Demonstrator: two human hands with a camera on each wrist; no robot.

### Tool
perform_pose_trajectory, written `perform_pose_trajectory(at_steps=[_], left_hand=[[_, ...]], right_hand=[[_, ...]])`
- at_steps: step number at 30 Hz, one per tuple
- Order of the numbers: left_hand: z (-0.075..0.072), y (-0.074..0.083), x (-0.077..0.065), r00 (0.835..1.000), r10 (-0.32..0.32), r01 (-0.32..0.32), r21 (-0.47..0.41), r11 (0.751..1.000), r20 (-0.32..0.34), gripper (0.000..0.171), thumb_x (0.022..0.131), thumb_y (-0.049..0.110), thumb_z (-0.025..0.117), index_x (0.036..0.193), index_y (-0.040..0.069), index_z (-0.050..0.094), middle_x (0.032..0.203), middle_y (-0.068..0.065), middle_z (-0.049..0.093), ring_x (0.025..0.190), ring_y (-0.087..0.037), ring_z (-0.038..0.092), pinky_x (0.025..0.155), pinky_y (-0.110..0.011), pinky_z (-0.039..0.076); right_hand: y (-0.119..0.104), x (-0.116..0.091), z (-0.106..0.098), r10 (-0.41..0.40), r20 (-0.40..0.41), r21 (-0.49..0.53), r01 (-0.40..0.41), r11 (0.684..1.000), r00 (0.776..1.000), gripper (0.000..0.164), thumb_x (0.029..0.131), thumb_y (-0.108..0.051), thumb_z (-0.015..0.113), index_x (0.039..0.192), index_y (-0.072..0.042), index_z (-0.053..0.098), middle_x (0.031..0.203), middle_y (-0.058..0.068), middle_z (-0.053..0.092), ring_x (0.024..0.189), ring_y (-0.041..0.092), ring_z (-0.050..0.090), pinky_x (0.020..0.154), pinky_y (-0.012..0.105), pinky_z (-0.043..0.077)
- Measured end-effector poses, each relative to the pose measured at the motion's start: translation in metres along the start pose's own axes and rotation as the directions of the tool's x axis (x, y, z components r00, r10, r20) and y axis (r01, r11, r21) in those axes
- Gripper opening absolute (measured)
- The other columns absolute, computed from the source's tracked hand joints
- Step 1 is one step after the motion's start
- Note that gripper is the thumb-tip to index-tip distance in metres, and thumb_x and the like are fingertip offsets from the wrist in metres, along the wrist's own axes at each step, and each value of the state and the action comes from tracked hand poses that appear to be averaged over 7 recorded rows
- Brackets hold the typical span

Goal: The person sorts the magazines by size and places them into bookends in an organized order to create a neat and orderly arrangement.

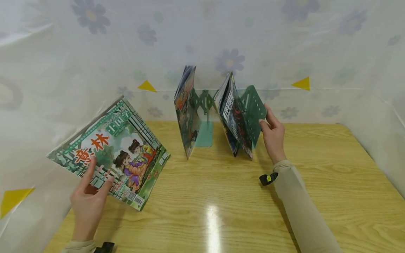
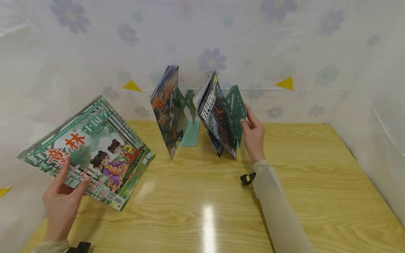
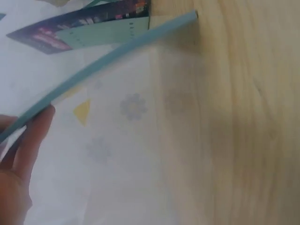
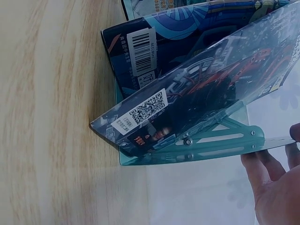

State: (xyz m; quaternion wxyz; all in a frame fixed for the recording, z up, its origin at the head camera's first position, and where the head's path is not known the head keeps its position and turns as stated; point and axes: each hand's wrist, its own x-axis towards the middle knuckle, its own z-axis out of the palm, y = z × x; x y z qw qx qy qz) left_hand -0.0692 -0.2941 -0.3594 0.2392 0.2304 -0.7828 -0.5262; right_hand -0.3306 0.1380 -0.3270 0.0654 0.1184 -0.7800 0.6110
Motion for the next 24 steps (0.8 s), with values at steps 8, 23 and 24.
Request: perform_pose_trajectory(at_steps=[8, 23, 24], left_hand=[[-0.021, -0.007, -0.004, 0.998, -0.021, 0.037, -0.338, 0.94, 0.051, 0.077, 0.077, -0.028, 0.063, 0.144, 0.007, 0.049, 0.146, -0.001, 0.05, 0.032, -0.012, 0.024, 0.031, -0.031, 0.019], [0.001, 0.01, -0.026, 0.976, 0.118, -0.065, -0.278, 0.958, 0.181, 0.071, 0.075, -0.029, 0.064, 0.139, -0.002, 0.051, 0.084, 0.015, 0.07, 0.035, -0.012, 0.025, 0.029, -0.03, 0.02], [0.005, 0.012, -0.028, 0.971, 0.156, -0.104, -0.266, 0.958, 0.181, 0.07, 0.074, -0.031, 0.063, 0.138, -0.004, 0.052, 0.103, 0.014, 0.072, 0.034, -0.01, 0.026, 0.029, -0.028, 0.021]], right_hand=[[0.0, -0.001, 0.001, 0.001, 0.01, 0.009, -0.001, 1.0, 1.0, 0.053, 0.103, -0.008, 0.049, 0.152, -0.025, 0.039, 0.158, -0.001, 0.031, 0.141, 0.02, 0.034, 0.107, 0.041, 0.043], [0.002, -0.001, 0.001, -0.01, 0.002, 0.009, 0.01, 1.0, 1.0, 0.052, 0.102, -0.009, 0.051, 0.151, -0.025, 0.04, 0.158, 0.002, 0.032, 0.141, 0.02, 0.036, 0.105, 0.038, 0.044], [0.001, 0.0, 0.001, -0.011, 0.001, 0.008, 0.011, 1.0, 1.0, 0.052, 0.102, -0.009, 0.051, 0.151, -0.025, 0.041, 0.158, 0.002, 0.032, 0.141, 0.02, 0.036, 0.105, 0.038, 0.045]])
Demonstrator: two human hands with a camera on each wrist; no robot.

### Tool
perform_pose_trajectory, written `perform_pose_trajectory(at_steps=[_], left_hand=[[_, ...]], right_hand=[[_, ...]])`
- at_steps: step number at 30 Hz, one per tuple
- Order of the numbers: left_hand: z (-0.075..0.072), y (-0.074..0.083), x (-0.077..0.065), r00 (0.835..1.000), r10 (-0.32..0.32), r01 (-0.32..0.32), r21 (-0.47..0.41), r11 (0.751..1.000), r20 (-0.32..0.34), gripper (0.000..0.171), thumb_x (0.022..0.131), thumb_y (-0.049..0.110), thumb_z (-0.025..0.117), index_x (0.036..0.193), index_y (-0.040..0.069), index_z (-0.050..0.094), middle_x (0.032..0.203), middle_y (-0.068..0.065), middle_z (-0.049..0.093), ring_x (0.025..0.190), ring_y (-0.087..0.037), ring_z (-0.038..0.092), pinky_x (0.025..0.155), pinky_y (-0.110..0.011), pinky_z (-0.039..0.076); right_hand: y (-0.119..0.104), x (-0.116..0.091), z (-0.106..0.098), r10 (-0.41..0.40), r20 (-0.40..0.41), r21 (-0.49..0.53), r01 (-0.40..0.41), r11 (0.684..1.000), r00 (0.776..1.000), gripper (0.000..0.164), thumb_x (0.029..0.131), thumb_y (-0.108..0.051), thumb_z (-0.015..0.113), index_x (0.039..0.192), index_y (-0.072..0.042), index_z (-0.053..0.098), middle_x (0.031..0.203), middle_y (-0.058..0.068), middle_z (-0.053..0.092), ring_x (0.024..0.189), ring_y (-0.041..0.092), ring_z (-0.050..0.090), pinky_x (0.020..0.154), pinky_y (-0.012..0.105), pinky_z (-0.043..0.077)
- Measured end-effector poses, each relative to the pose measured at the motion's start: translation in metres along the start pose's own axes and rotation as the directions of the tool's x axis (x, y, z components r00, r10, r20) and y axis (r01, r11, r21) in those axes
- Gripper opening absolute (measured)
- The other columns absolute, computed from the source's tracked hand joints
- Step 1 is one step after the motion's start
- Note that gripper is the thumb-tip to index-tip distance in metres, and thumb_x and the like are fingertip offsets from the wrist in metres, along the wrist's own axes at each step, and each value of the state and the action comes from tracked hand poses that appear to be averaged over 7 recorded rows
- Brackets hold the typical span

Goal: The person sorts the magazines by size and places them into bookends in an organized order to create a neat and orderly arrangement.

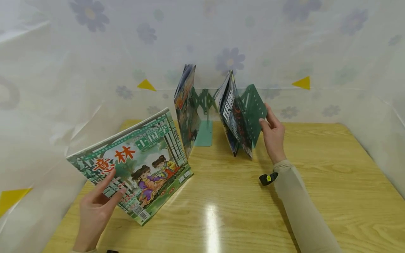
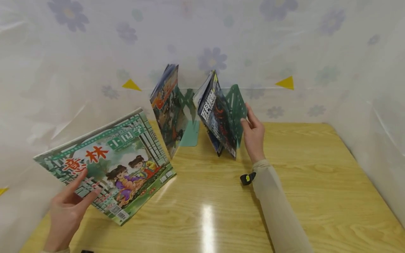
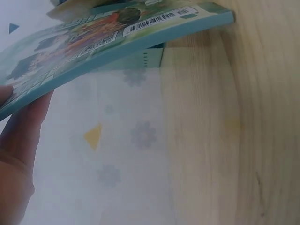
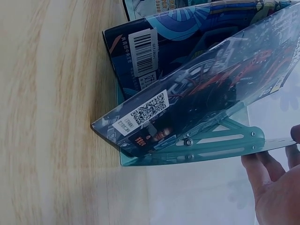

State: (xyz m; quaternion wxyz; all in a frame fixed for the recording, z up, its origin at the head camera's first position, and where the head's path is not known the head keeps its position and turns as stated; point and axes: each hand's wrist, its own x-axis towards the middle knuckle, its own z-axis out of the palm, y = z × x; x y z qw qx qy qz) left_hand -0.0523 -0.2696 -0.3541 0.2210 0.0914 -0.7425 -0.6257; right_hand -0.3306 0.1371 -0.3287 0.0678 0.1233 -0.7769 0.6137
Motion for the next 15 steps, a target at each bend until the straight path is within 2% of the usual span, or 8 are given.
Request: perform_pose_trajectory(at_steps=[1, 3, 4, 6, 7, 10, 12, 15], left_hand=[[0.005, 0.001, -0.001, 1.0, 0.027, -0.027, 0.032, 0.999, 0.006, 0.07, 0.074, -0.031, 0.064, 0.137, -0.004, 0.053, 0.106, 0.013, 0.072, 0.034, -0.009, 0.027, 0.029, -0.026, 0.022], [0.013, 0.0, -0.001, 0.992, 0.124, -0.125, 0.058, 0.99, 0.02, 0.069, 0.07, -0.033, 0.064, 0.133, -0.007, 0.055, 0.134, 0.006, 0.06, 0.035, -0.004, 0.029, 0.03, -0.022, 0.026], [0.018, 0.0, -0.001, 0.987, 0.159, -0.16, 0.083, 0.984, 0.023, 0.069, 0.069, -0.032, 0.065, 0.133, -0.006, 0.057, 0.136, 0.005, 0.059, 0.038, -0.001, 0.033, 0.032, -0.02, 0.029], [0.026, -0.001, 0.001, 0.971, 0.237, -0.239, 0.087, 0.967, 0.032, 0.07, 0.066, -0.033, 0.065, 0.131, -0.007, 0.058, 0.134, 0.0, 0.06, 0.052, 0.004, 0.051, 0.037, -0.015, 0.035], [0.029, -0.001, 0.002, 0.961, 0.274, -0.276, 0.099, 0.956, 0.033, 0.07, 0.065, -0.032, 0.066, 0.13, -0.006, 0.059, 0.132, -0.002, 0.061, 0.063, 0.005, 0.057, 0.041, -0.013, 0.038], [0.039, -0.003, 0.006, 0.924, 0.381, -0.382, 0.173, 0.908, 0.037, 0.059, 0.07, -0.02, 0.07, 0.127, -0.005, 0.063, 0.124, -0.005, 0.066, 0.073, 0.007, 0.057, 0.051, -0.009, 0.044], [0.045, -0.003, 0.009, 0.889, 0.454, -0.453, 0.226, 0.862, 0.048, 0.044, 0.081, -0.004, 0.072, 0.125, -0.005, 0.064, 0.111, -0.009, 0.071, 0.063, 0.006, 0.05, 0.052, -0.009, 0.045], [0.056, -0.004, 0.012, 0.834, 0.547, -0.545, 0.262, 0.796, 0.071, 0.04, 0.093, 0.02, 0.067, 0.123, -0.006, 0.065, 0.078, -0.008, 0.073, 0.05, 0.001, 0.04, 0.048, -0.011, 0.043]], right_hand=[[0.0, 0.001, 0.0, -0.002, 0.001, 0.001, 0.002, 1.0, 1.0, 0.052, 0.102, -0.009, 0.051, 0.151, -0.025, 0.041, 0.158, 0.002, 0.032, 0.141, 0.02, 0.036, 0.105, 0.039, 0.045], [-0.001, 0.002, 0.0, -0.005, 0.002, 0.002, 0.005, 1.0, 1.0, 0.052, 0.103, -0.009, 0.051, 0.151, -0.025, 0.041, 0.158, 0.002, 0.032, 0.141, 0.02, 0.036, 0.105, 0.039, 0.044], [-0.001, 0.002, 0.0, -0.005, 0.002, 0.002, 0.005, 1.0, 1.0, 0.052, 0.103, -0.009, 0.051, 0.151, -0.025, 0.041, 0.158, 0.001, 0.032, 0.141, 0.02, 0.036, 0.105, 0.039, 0.045], [-0.001, 0.003, 0.0, -0.005, 0.002, 0.001, 0.005, 1.0, 1.0, 0.052, 0.103, -0.009, 0.051, 0.151, -0.025, 0.041, 0.157, 0.0, 0.032, 0.14, 0.02, 0.036, 0.105, 0.038, 0.045], [-0.001, 0.003, -0.001, -0.005, 0.002, 0.001, 0.005, 1.0, 1.0, 0.052, 0.102, -0.009, 0.051, 0.151, -0.025, 0.041, 0.157, 0.0, 0.032, 0.14, 0.021, 0.036, 0.104, 0.038, 0.045], [0.001, 0.002, -0.001, -0.004, -0.001, 0.006, 0.004, 1.0, 1.0, 0.052, 0.102, -0.008, 0.052, 0.151, -0.024, 0.041, 0.157, 0.003, 0.032, 0.139, 0.024, 0.038, 0.104, 0.036, 0.046], [0.001, 0.001, -0.001, -0.005, -0.001, 0.012, 0.005, 1.0, 1.0, 0.052, 0.102, -0.008, 0.052, 0.151, -0.024, 0.041, 0.158, 0.005, 0.032, 0.139, 0.024, 0.039, 0.104, 0.036, 0.046], [0.002, 0.001, -0.001, -0.007, -0.001, 0.018, 0.007, 1.0, 1.0, 0.052, 0.102, -0.008, 0.052, 0.151, -0.024, 0.042, 0.158, 0.005, 0.031, 0.139, 0.023, 0.038, 0.105, 0.037, 0.045]])
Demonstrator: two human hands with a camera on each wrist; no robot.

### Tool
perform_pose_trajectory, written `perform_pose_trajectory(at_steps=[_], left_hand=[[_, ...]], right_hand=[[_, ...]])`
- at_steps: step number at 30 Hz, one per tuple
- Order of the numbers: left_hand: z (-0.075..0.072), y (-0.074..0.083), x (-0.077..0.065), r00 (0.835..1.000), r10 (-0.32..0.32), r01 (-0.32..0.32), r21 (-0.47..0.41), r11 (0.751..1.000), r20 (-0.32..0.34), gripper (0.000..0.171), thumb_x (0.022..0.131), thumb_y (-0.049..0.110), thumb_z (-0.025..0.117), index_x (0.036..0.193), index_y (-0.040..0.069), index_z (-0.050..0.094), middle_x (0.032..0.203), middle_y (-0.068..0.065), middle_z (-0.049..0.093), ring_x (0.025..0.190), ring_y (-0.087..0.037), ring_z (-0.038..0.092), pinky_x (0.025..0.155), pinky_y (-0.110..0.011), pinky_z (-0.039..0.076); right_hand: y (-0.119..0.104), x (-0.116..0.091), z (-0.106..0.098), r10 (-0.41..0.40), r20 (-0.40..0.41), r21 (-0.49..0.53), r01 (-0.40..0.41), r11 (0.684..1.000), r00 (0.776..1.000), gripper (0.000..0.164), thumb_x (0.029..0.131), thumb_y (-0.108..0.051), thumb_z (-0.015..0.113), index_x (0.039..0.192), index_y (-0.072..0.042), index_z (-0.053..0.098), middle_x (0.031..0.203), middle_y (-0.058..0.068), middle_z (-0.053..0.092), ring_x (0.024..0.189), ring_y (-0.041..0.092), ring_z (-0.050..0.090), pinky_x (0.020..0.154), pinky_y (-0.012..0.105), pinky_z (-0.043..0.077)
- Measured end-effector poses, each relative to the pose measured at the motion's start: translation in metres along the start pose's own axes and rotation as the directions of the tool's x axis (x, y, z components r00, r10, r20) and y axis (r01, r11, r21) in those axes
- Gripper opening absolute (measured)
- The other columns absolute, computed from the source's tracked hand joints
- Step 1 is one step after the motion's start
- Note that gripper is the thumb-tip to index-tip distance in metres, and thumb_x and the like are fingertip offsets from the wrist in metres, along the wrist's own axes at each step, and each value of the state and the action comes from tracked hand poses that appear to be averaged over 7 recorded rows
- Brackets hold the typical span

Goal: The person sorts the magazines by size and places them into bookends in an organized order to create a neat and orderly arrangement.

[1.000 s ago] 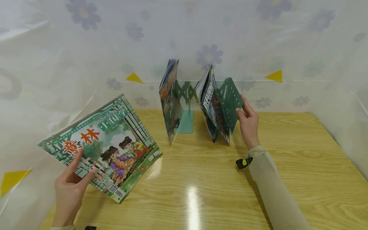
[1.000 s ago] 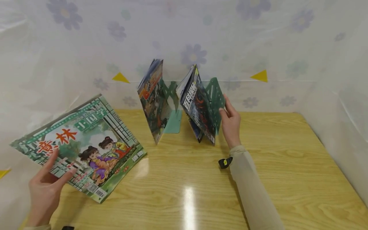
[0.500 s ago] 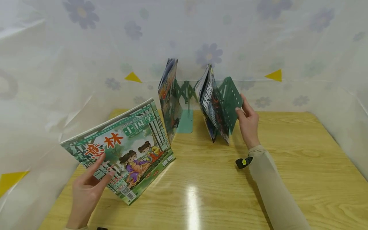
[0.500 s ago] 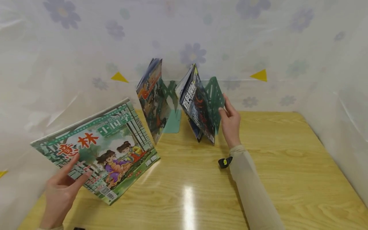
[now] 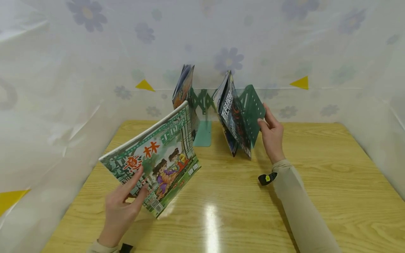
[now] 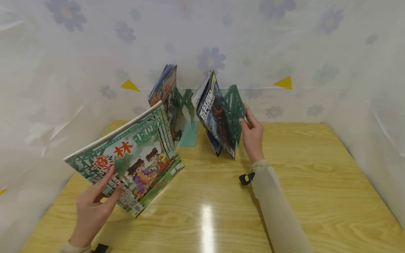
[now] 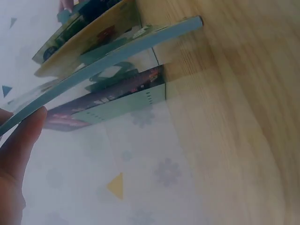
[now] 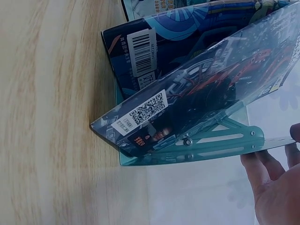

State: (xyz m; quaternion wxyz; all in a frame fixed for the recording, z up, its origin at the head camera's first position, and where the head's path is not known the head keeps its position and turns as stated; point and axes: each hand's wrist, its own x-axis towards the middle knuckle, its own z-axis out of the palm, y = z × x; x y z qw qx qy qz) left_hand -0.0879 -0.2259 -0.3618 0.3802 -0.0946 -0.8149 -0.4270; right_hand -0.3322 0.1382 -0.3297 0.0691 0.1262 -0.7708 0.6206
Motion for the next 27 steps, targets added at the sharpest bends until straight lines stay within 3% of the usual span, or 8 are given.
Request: perform_pose_trajectory(at_steps=[2, 4, 7, 9, 13, 15, 20, 27], left_hand=[[0.008, 0.002, 0.004, 0.998, 0.066, -0.066, 0.012, 0.998, 0.0, 0.042, 0.098, 0.027, 0.062, 0.123, -0.006, 0.065, 0.064, -0.005, 0.066, 0.047, 0.0, 0.036, 0.044, -0.011, 0.038], [0.017, 0.004, 0.006, 0.994, 0.113, -0.113, 0.029, 0.993, -0.006, 0.04, 0.099, 0.025, 0.061, 0.124, -0.006, 0.065, 0.058, -0.001, 0.059, 0.046, -0.002, 0.037, 0.042, -0.013, 0.034], [0.031, 0.006, 0.011, 0.988, 0.154, -0.152, 0.07, 0.986, -0.018, 0.037, 0.099, 0.021, 0.06, 0.126, -0.004, 0.065, 0.068, -0.007, 0.066, 0.047, -0.004, 0.038, 0.041, -0.014, 0.032], [0.04, 0.007, 0.013, 0.988, 0.156, -0.153, 0.106, 0.982, -0.016, 0.037, 0.098, 0.018, 0.059, 0.129, -0.002, 0.064, 0.066, -0.005, 0.063, 0.048, -0.005, 0.038, 0.041, -0.015, 0.032], [0.054, 0.008, 0.018, 0.989, 0.147, -0.145, 0.151, 0.978, -0.005, 0.041, 0.095, 0.013, 0.057, 0.133, 0.0, 0.061, 0.061, 0.001, 0.053, 0.051, -0.002, 0.028, 0.042, -0.013, 0.023], [0.06, 0.008, 0.022, 0.99, 0.139, -0.138, 0.148, 0.979, 0.0, 0.043, 0.095, 0.012, 0.057, 0.136, 0.0, 0.058, 0.069, -0.005, 0.06, 0.052, -0.001, 0.024, 0.042, -0.013, 0.021], [0.073, 0.008, 0.029, 0.994, 0.112, -0.113, 0.149, 0.982, 0.013, 0.053, 0.09, 0.001, 0.058, 0.143, 0.001, 0.051, 0.075, -0.014, 0.061, 0.054, -0.003, 0.023, 0.04, -0.014, 0.022], [0.085, 0.005, 0.035, 0.999, 0.048, -0.051, 0.136, 0.989, 0.026, 0.078, 0.081, -0.014, 0.065, 0.15, 0.013, 0.043, 0.068, -0.011, 0.054, 0.053, -0.008, 0.027, 0.039, -0.02, 0.026]], right_hand=[[0.0, 0.0, -0.001, -0.001, 0.002, 0.002, 0.001, 1.0, 1.0, 0.052, 0.102, -0.008, 0.052, 0.151, -0.025, 0.041, 0.158, 0.005, 0.031, 0.14, 0.022, 0.038, 0.105, 0.037, 0.045], [0.0, 0.0, -0.001, -0.001, 0.004, 0.004, 0.001, 1.0, 1.0, 0.052, 0.102, -0.008, 0.052, 0.151, -0.025, 0.041, 0.158, 0.004, 0.031, 0.14, 0.022, 0.037, 0.105, 0.037, 0.045], [0.001, 0.0, -0.002, 0.001, 0.005, 0.013, -0.001, 1.0, 1.0, 0.052, 0.102, -0.008, 0.052, 0.15, -0.025, 0.042, 0.158, 0.005, 0.031, 0.139, 0.023, 0.038, 0.104, 0.036, 0.045], [0.001, 0.0, -0.001, -0.001, 0.002, 0.023, 0.001, 1.0, 1.0, 0.052, 0.102, -0.007, 0.051, 0.15, -0.023, 0.042, 0.158, 0.005, 0.031, 0.138, 0.024, 0.039, 0.104, 0.034, 0.046], [0.001, 0.001, 0.0, -0.01, -0.001, 0.031, 0.01, 0.999, 1.0, 0.052, 0.102, -0.004, 0.051, 0.151, -0.016, 0.041, 0.157, 0.007, 0.032, 0.137, 0.027, 0.04, 0.103, 0.034, 0.046], [0.001, 0.001, 0.001, -0.012, -0.003, 0.026, 0.012, 1.0, 1.0, 0.051, 0.102, -0.004, 0.051, 0.151, -0.016, 0.041, 0.157, 0.006, 0.033, 0.138, 0.025, 0.04, 0.104, 0.035, 0.046], [0.0, 0.002, 0.003, -0.011, 0.0, 0.018, 0.011, 1.0, 1.0, 0.052, 0.102, -0.005, 0.051, 0.15, -0.021, 0.042, 0.157, 0.006, 0.032, 0.14, 0.02, 0.037, 0.107, 0.04, 0.043], [0.0, 0.0, 0.001, -0.006, -0.004, 0.002, 0.006, 1.0, 1.0, 0.052, 0.102, -0.005, 0.05, 0.152, -0.017, 0.04, 0.157, 0.004, 0.032, 0.141, 0.018, 0.034, 0.108, 0.041, 0.042]])
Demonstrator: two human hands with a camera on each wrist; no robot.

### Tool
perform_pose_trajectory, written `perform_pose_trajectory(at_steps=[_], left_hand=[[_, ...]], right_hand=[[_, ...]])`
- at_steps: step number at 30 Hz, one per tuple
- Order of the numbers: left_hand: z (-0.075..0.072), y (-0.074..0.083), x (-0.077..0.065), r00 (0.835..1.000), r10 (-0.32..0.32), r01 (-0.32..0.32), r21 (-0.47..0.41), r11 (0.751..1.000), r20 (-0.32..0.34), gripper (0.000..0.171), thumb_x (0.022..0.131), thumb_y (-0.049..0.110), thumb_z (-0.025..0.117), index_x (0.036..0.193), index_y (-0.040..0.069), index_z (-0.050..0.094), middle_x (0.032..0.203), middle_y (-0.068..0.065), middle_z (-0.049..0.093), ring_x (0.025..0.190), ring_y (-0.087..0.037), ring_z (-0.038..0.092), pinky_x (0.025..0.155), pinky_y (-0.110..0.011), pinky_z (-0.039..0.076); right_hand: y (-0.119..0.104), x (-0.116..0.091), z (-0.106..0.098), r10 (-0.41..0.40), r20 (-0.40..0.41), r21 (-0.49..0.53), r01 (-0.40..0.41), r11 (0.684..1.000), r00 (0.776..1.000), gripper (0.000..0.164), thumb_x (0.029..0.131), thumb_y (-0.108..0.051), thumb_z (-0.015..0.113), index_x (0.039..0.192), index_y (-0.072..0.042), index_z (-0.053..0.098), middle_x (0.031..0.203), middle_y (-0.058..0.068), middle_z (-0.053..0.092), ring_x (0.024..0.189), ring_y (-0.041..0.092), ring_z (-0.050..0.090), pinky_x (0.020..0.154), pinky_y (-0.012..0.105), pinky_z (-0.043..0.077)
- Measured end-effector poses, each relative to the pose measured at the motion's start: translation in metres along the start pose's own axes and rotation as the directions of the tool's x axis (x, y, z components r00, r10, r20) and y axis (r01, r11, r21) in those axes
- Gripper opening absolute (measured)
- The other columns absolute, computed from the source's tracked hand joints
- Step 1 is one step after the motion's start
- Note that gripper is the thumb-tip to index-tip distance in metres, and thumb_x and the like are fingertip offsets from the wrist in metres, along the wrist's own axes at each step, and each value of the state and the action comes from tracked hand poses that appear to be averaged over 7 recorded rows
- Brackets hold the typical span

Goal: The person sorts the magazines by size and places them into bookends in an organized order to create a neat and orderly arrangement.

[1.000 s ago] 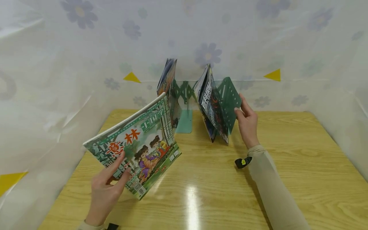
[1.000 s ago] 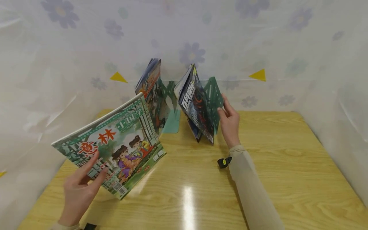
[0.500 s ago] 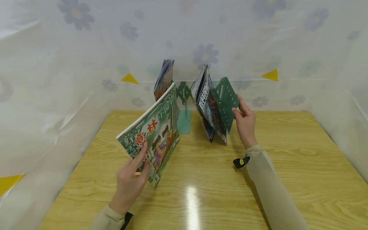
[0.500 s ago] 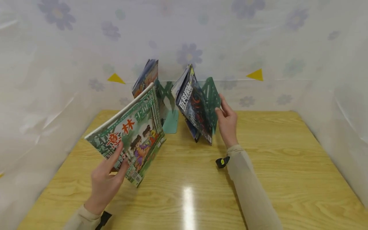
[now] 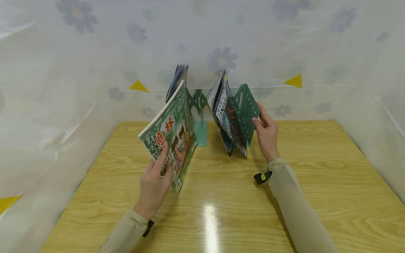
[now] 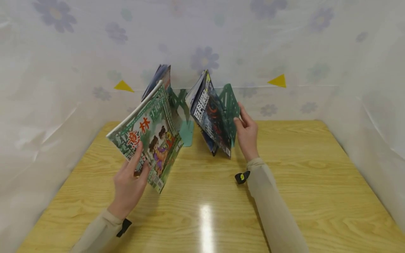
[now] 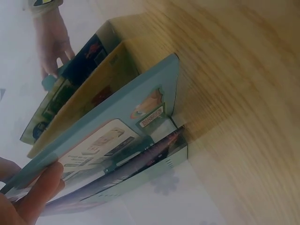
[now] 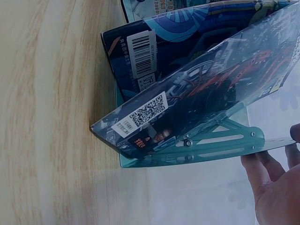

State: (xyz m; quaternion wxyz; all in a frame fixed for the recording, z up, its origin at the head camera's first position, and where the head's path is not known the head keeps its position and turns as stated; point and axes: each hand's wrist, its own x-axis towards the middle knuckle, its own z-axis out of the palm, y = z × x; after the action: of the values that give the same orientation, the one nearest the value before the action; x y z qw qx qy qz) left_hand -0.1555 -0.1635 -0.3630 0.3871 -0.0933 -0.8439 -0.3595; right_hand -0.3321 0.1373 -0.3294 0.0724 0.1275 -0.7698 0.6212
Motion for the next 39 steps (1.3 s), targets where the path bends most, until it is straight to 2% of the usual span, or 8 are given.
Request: perform_pose_trajectory(at_steps=[2, 4, 7, 9, 15, 27, 34, 39], left_hand=[[0.003, -0.001, 0.002, 1.0, 0.006, -0.006, 0.004, 1.0, 0.008, 0.079, 0.081, -0.014, 0.065, 0.151, 0.013, 0.042, 0.078, -0.016, 0.061, 0.052, -0.009, 0.03, 0.038, -0.02, 0.028], [0.007, -0.002, 0.005, 1.0, 0.016, -0.016, 0.007, 1.0, 0.019, 0.08, 0.081, -0.015, 0.065, 0.152, 0.011, 0.04, 0.095, -0.021, 0.066, 0.053, -0.013, 0.041, 0.039, -0.021, 0.034], [0.014, -0.004, 0.009, 0.999, 0.023, -0.023, -0.005, 1.0, 0.036, 0.083, 0.08, -0.018, 0.065, 0.153, 0.01, 0.037, 0.127, -0.027, 0.06, 0.06, -0.019, 0.056, 0.041, -0.022, 0.043], [0.02, -0.004, 0.011, 0.999, 0.027, -0.027, -0.004, 1.0, 0.045, 0.085, 0.08, -0.02, 0.065, 0.154, 0.01, 0.035, 0.133, -0.028, 0.055, 0.064, -0.023, 0.06, 0.042, -0.024, 0.046], [0.037, -0.007, 0.02, 0.998, 0.002, -0.002, -0.009, 1.0, 0.069, 0.084, 0.083, -0.019, 0.062, 0.155, 0.01, 0.031, 0.135, -0.029, 0.052, 0.054, -0.017, 0.049, 0.041, -0.024, 0.044], [0.064, -0.008, 0.034, 0.995, -0.066, 0.068, -0.032, 0.997, 0.07, 0.079, 0.086, -0.017, 0.06, 0.155, 0.01, 0.031, 0.144, -0.028, 0.044, 0.07, -0.028, 0.06, 0.047, -0.029, 0.05], [0.074, -0.01, 0.042, 0.993, -0.109, 0.11, -0.017, 0.994, 0.043, 0.077, 0.088, -0.016, 0.06, 0.155, 0.009, 0.032, 0.135, -0.03, 0.052, 0.065, -0.025, 0.056, 0.051, -0.031, 0.051], [0.081, -0.013, 0.046, 0.99, -0.134, 0.134, 0.002, 0.991, 0.037, 0.077, 0.087, -0.016, 0.059, 0.155, 0.01, 0.033, 0.123, -0.029, 0.058, 0.058, -0.021, 0.051, 0.048, -0.03, 0.048]], right_hand=[[0.0, 0.0, 0.0, -0.001, 0.002, 0.001, 0.001, 1.0, 1.0, 0.052, 0.102, -0.005, 0.05, 0.151, -0.019, 0.04, 0.158, 0.005, 0.032, 0.141, 0.019, 0.034, 0.108, 0.042, 0.042], [0.0, 0.0, 0.0, 0.0, 0.002, 0.006, 0.0, 1.0, 1.0, 0.052, 0.102, -0.005, 0.05, 0.151, -0.02, 0.041, 0.158, 0.006, 0.031, 0.141, 0.02, 0.035, 0.108, 0.042, 0.042], [0.0, 0.0, -0.001, -0.001, 0.002, 0.01, 0.001, 1.0, 1.0, 0.052, 0.102, -0.005, 0.051, 0.151, -0.018, 0.041, 0.158, 0.007, 0.031, 0.141, 0.023, 0.036, 0.107, 0.042, 0.042], [0.001, 0.0, -0.001, -0.001, 0.001, 0.009, 0.001, 1.0, 1.0, 0.052, 0.102, -0.005, 0.051, 0.151, -0.018, 0.041, 0.158, 0.006, 0.031, 0.14, 0.023, 0.036, 0.107, 0.041, 0.043], [0.002, 0.0, -0.002, 0.003, 0.002, 0.008, -0.003, 1.0, 1.0, 0.052, 0.102, -0.006, 0.05, 0.151, -0.023, 0.042, 0.157, 0.003, 0.032, 0.141, 0.02, 0.036, 0.107, 0.04, 0.043], [0.001, -0.002, -0.001, 0.012, 0.002, 0.013, -0.012, 1.0, 1.0, 0.052, 0.102, -0.005, 0.051, 0.15, -0.022, 0.042, 0.158, 0.007, 0.031, 0.142, 0.02, 0.034, 0.107, 0.039, 0.042], [0.0, -0.002, 0.0, 0.009, 0.005, 0.003, -0.009, 1.0, 1.0, 0.052, 0.102, -0.006, 0.051, 0.152, -0.017, 0.04, 0.158, 0.005, 0.031, 0.141, 0.019, 0.034, 0.108, 0.039, 0.042], [0.0, -0.001, 0.001, 0.016, 0.001, -0.005, -0.016, 1.0, 1.0, 0.052, 0.102, -0.007, 0.051, 0.151, -0.022, 0.041, 0.158, 0.005, 0.031, 0.141, 0.019, 0.034, 0.108, 0.04, 0.042]])
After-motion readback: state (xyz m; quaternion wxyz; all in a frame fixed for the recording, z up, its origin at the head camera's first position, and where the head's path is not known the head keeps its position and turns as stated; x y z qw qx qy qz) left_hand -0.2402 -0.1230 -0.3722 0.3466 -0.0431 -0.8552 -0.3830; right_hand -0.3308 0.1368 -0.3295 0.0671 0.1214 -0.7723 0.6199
